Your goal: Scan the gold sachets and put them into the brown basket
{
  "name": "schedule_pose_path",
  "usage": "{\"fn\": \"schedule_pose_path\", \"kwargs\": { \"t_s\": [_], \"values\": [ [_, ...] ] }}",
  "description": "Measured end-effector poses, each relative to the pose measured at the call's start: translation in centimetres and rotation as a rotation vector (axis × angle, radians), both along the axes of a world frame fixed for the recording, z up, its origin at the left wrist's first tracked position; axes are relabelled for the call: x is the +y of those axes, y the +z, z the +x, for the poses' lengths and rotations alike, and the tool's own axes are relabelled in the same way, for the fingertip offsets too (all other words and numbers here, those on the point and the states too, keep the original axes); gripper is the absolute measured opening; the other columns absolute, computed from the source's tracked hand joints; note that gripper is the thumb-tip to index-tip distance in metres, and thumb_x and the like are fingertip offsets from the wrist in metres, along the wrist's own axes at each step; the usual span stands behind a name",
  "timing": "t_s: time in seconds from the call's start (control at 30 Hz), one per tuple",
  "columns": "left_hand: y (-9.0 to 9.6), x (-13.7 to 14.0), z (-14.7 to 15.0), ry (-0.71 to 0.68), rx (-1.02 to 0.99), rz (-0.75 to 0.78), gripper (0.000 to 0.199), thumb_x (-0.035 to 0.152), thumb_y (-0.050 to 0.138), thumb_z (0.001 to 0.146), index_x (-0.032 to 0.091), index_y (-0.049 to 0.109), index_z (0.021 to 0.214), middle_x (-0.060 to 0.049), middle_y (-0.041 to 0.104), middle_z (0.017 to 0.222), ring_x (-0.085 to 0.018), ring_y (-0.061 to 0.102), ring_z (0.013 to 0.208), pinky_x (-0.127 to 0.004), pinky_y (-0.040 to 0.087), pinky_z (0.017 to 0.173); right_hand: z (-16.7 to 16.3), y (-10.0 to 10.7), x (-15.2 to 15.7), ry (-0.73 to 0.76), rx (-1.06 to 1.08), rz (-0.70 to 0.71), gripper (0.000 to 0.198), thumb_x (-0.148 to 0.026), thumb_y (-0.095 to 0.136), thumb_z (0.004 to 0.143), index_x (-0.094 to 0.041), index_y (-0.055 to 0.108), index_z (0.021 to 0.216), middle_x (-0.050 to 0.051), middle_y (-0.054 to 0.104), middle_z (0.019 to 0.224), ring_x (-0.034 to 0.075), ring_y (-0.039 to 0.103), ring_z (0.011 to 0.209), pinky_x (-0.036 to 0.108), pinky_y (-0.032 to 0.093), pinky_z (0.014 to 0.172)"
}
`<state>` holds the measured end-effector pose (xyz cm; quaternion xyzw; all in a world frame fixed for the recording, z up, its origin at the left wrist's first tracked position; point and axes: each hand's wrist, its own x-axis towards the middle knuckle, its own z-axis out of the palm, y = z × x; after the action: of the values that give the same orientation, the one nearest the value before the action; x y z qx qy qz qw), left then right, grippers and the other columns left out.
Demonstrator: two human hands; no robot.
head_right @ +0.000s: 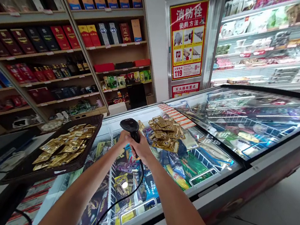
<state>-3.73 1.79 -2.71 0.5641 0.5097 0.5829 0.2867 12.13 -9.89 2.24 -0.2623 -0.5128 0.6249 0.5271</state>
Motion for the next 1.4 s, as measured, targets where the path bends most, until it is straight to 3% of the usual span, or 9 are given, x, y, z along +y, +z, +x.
{"fn": "schedule_pose_path", "kwargs": {
  "t_s": [0.13,0.37,0.63,0.87,1.4],
  "values": [
    [-0.6,-2.1,-4.3,0.096,-0.107,-0.023,0.034,0.024,0.084,0.063,0.019,0.066,0.092,0.001,0.066,0.079,-0.015,0.064,0.071,-0.023,0.050,0.063,-0.1,-0.4,-0.1,0.004,-0.026,0.013,0.043,-0.058,0.072,0.075,-0.024,0.050,0.090,-0.010,0.046,0.050,0.008,0.036,0.033,0.022,0.030,0.033],
    [-1.8,-2.6,-5.5,0.187,-0.400,-0.024,0.046,0.051,0.075,0.072,0.019,0.060,0.103,0.001,0.065,0.074,-0.009,0.060,0.057,-0.020,0.046,0.053,0.6,-0.3,-0.8,0.131,-0.151,0.038,0.044,-0.057,0.075,0.073,-0.024,0.051,0.091,-0.010,0.046,0.051,0.008,0.037,0.034,0.022,0.031,0.035],
    [-1.5,-2.4,-6.1,0.262,-0.588,0.081,0.048,0.054,0.080,0.066,0.021,0.057,0.091,0.009,0.053,0.061,-0.005,0.048,0.045,-0.017,0.037,0.046,1.5,-0.5,-0.6,0.190,-0.250,0.057,0.044,-0.058,0.072,0.077,-0.023,0.049,0.091,-0.009,0.048,0.056,0.007,0.038,0.036,0.021,0.030,0.036],
    [-1.5,-2.3,-5.9,0.258,-0.633,0.088,0.049,0.052,0.082,0.063,0.019,0.062,0.093,0.004,0.060,0.068,-0.008,0.058,0.055,-0.018,0.039,0.049,1.4,-0.4,-0.7,0.203,-0.364,0.101,0.043,-0.059,0.069,0.080,-0.022,0.052,0.094,-0.010,0.045,0.051,0.007,0.037,0.034,0.022,0.031,0.036],
    [-1.7,-1.9,-6.0,0.257,-0.631,0.078,0.041,0.050,0.078,0.069,0.020,0.062,0.092,0.004,0.059,0.069,-0.010,0.061,0.061,-0.020,0.046,0.058,1.3,-0.2,-1.0,0.166,-0.380,0.122,0.038,-0.054,0.073,0.077,-0.023,0.052,0.084,-0.009,0.045,0.047,0.007,0.036,0.032,0.022,0.028,0.035]
  ]
}}
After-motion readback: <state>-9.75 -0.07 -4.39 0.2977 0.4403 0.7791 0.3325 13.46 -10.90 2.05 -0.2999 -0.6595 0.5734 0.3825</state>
